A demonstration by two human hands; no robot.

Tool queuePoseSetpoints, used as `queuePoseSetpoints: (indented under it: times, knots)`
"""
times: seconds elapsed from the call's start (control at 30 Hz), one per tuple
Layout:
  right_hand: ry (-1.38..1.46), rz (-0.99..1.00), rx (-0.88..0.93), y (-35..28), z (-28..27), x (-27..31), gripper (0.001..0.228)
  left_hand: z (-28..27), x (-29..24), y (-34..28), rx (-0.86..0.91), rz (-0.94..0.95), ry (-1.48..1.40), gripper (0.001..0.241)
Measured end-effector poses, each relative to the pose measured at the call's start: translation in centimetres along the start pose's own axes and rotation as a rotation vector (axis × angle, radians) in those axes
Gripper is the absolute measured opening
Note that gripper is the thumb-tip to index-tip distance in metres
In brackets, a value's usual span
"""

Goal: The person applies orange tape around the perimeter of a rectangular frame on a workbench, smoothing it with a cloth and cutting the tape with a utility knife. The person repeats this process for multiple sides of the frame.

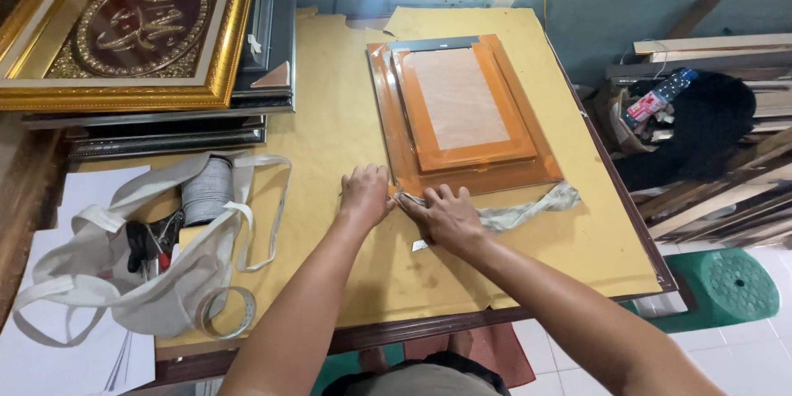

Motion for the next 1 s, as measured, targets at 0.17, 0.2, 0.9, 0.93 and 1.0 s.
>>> queuePoseSetpoints:
  times: [0.17, 0.2, 0.9, 0.93, 1.0]
  knots:
    - [-0.060, -0.016, -0.053, -1.2, 3.5, -2.9, 0.065, -0.3, 0.0, -0.2, 0.010, 0.008, -0.013, 0.044]
    - [-0.042, 0.016, -0.025, -1.3, 4.4, -3.4, 0.060, -0.3, 0.1, -0.4, 0.033, 0.007, -0.016, 0.043]
    - [-0.122, 0.323, -0.019, -2.8, 8.5, -10.6, 0.044, -2.2, -0.1, -1.3, 0.085, -0.096, -0.046, 0.038]
    - [-0.119, 0.323, -0.019, -2.0, 8.3, -9.4, 0.044, -1.5, -0.3, -1.1, 0.086, -0.096, -0.044, 0.038]
    - [-0.070, 0.247, -0.051, -0.4, 8.1, -6.9, 0.041, -0.3, -0.8, -0.7, -0.012, -0.110, 0.173, 0.048]
Point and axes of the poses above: each hand's wrist, its own y-axis towards the middle knuckle, its own z-axis out of the palm, x = y × z, the point moved 2 cm from there along y, towards the middle knuckle, and after that the axes turned 9 degrees about -z, right-handed, at the moved point
